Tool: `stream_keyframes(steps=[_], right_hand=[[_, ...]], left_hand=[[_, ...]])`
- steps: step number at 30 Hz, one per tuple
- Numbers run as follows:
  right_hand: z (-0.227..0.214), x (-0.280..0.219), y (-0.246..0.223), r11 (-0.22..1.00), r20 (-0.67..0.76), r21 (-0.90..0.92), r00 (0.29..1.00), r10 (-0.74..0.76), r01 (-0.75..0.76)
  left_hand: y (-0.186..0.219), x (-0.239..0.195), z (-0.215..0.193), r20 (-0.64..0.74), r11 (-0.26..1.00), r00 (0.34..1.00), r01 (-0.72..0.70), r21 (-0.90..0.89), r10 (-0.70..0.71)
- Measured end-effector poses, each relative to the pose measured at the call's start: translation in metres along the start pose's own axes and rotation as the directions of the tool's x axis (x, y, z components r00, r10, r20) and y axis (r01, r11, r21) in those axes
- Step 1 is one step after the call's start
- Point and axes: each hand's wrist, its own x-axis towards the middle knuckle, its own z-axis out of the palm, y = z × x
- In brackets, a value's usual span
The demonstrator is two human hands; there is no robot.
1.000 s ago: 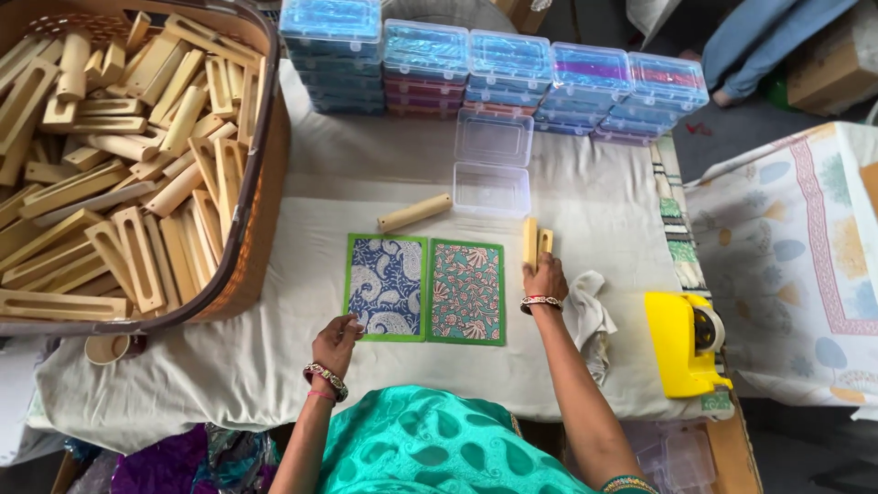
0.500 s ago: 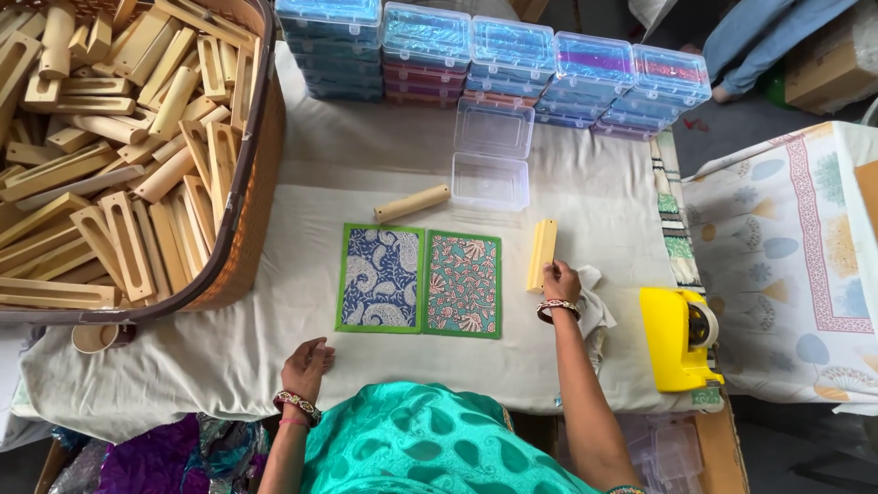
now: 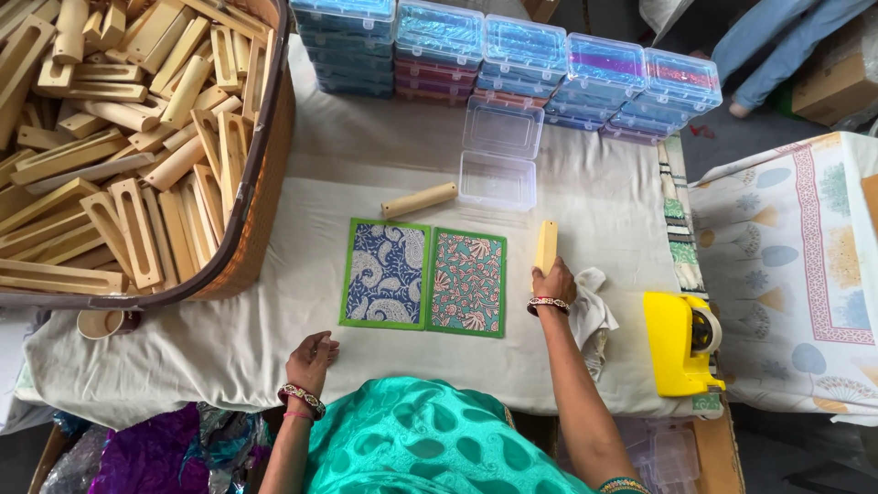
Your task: The person wipes a clear plastic container with a white cloth, then takes purple metallic foil sheets from a basket, wraps a foil sheet around a wooden handle piece on the table, and presses and rolls the wrapped handle with both hands to smooth the foil around it.
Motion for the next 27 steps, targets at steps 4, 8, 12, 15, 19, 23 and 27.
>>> stream_keyframes(steps=[4,8,12,15,19,23,27], right_hand=[[-0.014,-0.006,-0.006,0.996,0.043,0.028,0.995,0.085,-0.086],[-0.023,-0.028,-0.014,0.969,0.015,0.245,1.0,0.021,-0.024],[-0.012,-0.056,-0.033,0.835,-0.061,0.466,0.952,-0.3,0.293],[-0.019,-0.071,-0.063,0.838,0.051,0.4,0.904,-0.423,0.37],[-0.009,-0.061,-0.08,0.733,0.039,0.38,0.782,-0.622,0.564],[-0.011,-0.05,-0.091,0.784,0.28,0.3,0.735,-0.617,0.544],[-0.004,-0.046,-0.097,0.719,0.236,0.32,0.683,-0.691,0.617]], left_hand=[[-0.001,0.001,-0.002,-0.006,0.998,1.0,-0.006,-0.056,0.005],[0.005,-0.003,0.0,-0.014,0.999,1.0,0.009,-0.044,-0.01],[0.005,-0.001,0.003,0.002,0.997,0.999,0.036,-0.071,-0.036],[-0.001,0.003,0.007,0.018,0.997,0.999,0.044,-0.059,-0.043],[-0.005,0.008,0.004,0.009,0.999,1.0,0.015,-0.05,-0.015],[-0.006,0.012,-0.003,0.044,0.993,0.996,0.082,-0.083,-0.078],[-0.008,0.019,-0.009,0.104,0.958,0.981,0.183,-0.22,-0.163]])
